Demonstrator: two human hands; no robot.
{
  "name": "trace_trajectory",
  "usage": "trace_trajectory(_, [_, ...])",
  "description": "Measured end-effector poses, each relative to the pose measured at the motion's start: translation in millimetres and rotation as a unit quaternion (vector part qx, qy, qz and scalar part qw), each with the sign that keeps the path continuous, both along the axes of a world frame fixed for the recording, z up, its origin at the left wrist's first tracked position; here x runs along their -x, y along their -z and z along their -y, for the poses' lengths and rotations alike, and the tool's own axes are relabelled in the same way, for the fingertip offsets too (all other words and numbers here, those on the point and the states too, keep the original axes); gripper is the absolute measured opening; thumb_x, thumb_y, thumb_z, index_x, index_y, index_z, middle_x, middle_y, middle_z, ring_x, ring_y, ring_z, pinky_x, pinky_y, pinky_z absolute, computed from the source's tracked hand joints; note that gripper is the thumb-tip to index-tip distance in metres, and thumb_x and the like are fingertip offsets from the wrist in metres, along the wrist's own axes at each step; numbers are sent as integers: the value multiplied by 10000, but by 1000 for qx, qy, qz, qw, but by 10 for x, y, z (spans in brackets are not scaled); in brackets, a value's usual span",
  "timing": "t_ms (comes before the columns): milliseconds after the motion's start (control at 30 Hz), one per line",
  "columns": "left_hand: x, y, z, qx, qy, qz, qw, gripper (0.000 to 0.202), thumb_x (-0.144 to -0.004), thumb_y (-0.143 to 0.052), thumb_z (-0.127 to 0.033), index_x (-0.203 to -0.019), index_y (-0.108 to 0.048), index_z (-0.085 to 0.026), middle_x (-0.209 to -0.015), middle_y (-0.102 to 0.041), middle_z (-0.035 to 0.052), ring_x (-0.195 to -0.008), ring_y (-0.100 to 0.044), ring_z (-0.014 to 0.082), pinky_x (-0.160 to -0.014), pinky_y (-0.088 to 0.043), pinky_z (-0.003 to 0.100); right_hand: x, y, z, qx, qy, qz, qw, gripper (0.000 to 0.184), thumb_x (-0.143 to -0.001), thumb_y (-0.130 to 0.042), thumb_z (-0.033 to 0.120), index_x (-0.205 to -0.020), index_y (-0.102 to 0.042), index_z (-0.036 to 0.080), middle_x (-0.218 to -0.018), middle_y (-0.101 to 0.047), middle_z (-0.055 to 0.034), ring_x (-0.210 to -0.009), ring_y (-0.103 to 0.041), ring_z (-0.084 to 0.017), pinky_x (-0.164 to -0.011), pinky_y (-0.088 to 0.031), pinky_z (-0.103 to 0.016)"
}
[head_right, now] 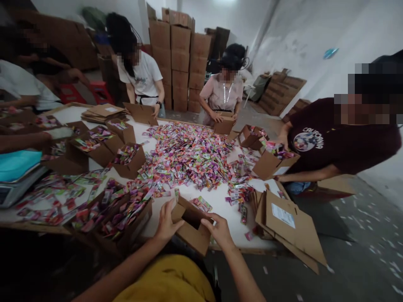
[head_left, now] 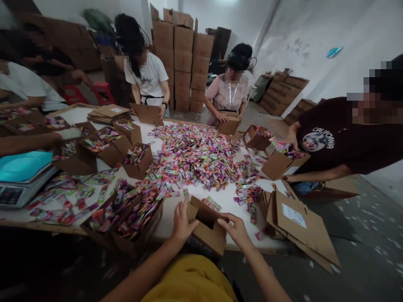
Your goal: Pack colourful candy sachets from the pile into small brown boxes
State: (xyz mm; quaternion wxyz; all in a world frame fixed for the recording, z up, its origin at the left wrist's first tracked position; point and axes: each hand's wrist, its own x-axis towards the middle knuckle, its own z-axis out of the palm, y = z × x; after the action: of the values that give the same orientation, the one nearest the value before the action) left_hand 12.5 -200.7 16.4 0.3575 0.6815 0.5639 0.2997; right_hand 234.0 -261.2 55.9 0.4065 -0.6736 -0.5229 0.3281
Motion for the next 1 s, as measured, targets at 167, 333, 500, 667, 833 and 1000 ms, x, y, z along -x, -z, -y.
trace_trajectory(167, [63, -168, 38, -32, 139, -149, 979, 497, -804, -575, -168, -1273, -607, -329, -1608, -232, 85, -1479, -98, 420, -1100, -158, 708, 355, 208, 309, -79, -105, 176, 976, 182, -895, -579, 313, -832, -727, 228, -963, -703, -78, -973, -589, -252, -890, -476, -438])
trace_trajectory(333, [-11, -302, -191, -40, 313, -214, 924, 217, -812, -568, -179, -966, -699, -256, -1414, -512, 86, -1418, -283, 357, -1095, -106, 743, 526, 219, 309, -22, -153, 306, 940, 241, -912, -464, 147, -887, -698, 196, -1058, -673, -82, -1074, -504, -270, -958, -389, -493])
trace_trajectory(500, [-181, -342, -450, -33, 441, -272, 855, 188, -768, -663, -261, -948, -686, -214, -1253, -607, 93, -1282, -469, 298, -1154, -111, 647, 491, 122, 258, 53, -175, 343, 921, 204, -888, -509, 170, -800, -691, 190, -1032, -651, -72, -1079, -489, -276, -944, -349, -504])
trace_trajectory(667, [-8, -151, -473, -57, 484, -225, 844, 922, -551, -773, -676, -1348, -511, -294, -1540, -330, 171, -1428, -245, 450, -1115, -140, 690, 402, 195, 84, -32, -156, 219, 963, 247, -914, -491, 226, -824, -721, 232, -1016, -673, -48, -1055, -530, -222, -945, -382, -419])
trace_trajectory(833, [61, -29, -562, 9, 323, -253, 912, 1131, -461, -813, -681, -1462, -389, -371, -1539, -334, 198, -1397, -285, 507, -1100, -200, 669, -117, 365, -553, -6, 7, -15, 1000, 363, -753, -661, 562, -863, -756, 229, -1104, -692, -100, -1113, -570, -289, -1001, -416, -461])
trace_trajectory(1000, [15, 267, -727, 264, -122, 37, 956, 847, -844, -575, -544, -1546, -195, -261, -1262, -651, 104, -1193, -605, 290, -1002, -477, 421, -1141, 869, -984, 193, 256, -220, 921, 873, -522, -699, 775, -1222, -566, 271, -1340, -556, -125, -1134, -581, -314, -784, -550, -427])
